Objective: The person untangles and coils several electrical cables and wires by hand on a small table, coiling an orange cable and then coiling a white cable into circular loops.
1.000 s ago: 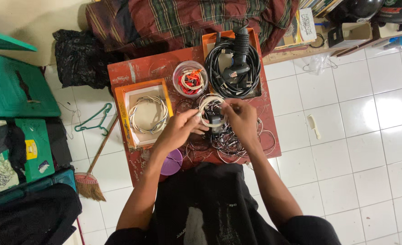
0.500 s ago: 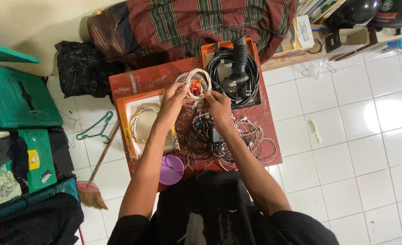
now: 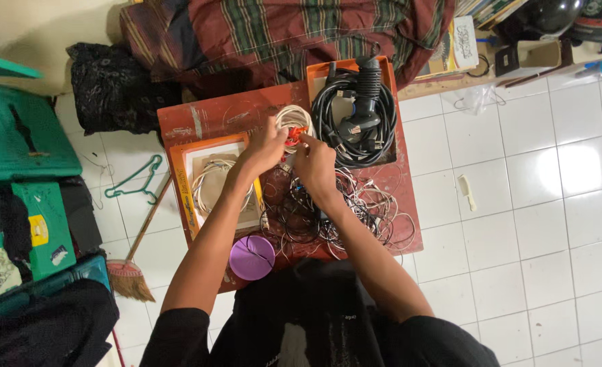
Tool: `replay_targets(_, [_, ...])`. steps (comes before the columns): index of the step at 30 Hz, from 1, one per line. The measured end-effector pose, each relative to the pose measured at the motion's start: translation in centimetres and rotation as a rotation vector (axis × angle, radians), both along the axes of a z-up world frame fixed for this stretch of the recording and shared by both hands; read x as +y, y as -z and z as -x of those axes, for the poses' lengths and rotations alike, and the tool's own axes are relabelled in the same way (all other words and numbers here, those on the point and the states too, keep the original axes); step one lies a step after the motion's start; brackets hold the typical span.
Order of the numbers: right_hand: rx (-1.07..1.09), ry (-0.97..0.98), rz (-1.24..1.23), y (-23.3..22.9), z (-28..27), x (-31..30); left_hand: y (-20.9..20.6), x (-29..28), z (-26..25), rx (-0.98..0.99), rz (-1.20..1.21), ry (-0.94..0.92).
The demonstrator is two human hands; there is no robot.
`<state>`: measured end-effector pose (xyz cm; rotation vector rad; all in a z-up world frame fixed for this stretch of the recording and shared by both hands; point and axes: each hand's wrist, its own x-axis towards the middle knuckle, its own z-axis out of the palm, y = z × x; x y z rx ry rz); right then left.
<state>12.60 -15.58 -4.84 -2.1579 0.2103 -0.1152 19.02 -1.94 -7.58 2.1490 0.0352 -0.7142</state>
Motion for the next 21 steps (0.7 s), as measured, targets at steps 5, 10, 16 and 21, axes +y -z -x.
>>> replay_targets(5, [0.092, -0.030, 0.153, 0.5, 0.8, 0.4, -3.4, -1.2, 0.8, -0.151, -0.420, 0.178])
replay_targets(10, [0.246, -0.086, 0.352, 1.6, -0.1, 0.6, -1.2, -0.6, 0.9, -0.795, -0.502, 0.238])
replay_targets(16, [0.267, -0.176, 0.401, 3.2, -0.7, 0.4, -0.7, 0.6, 1.1, -0.828, -0.352, 0.407])
replay_targets(21, [0.311, -0.275, 0.408, 3.6, -0.8, -0.4, -0.5, -0.3, 0.5, -0.878, -0.452, 0.520])
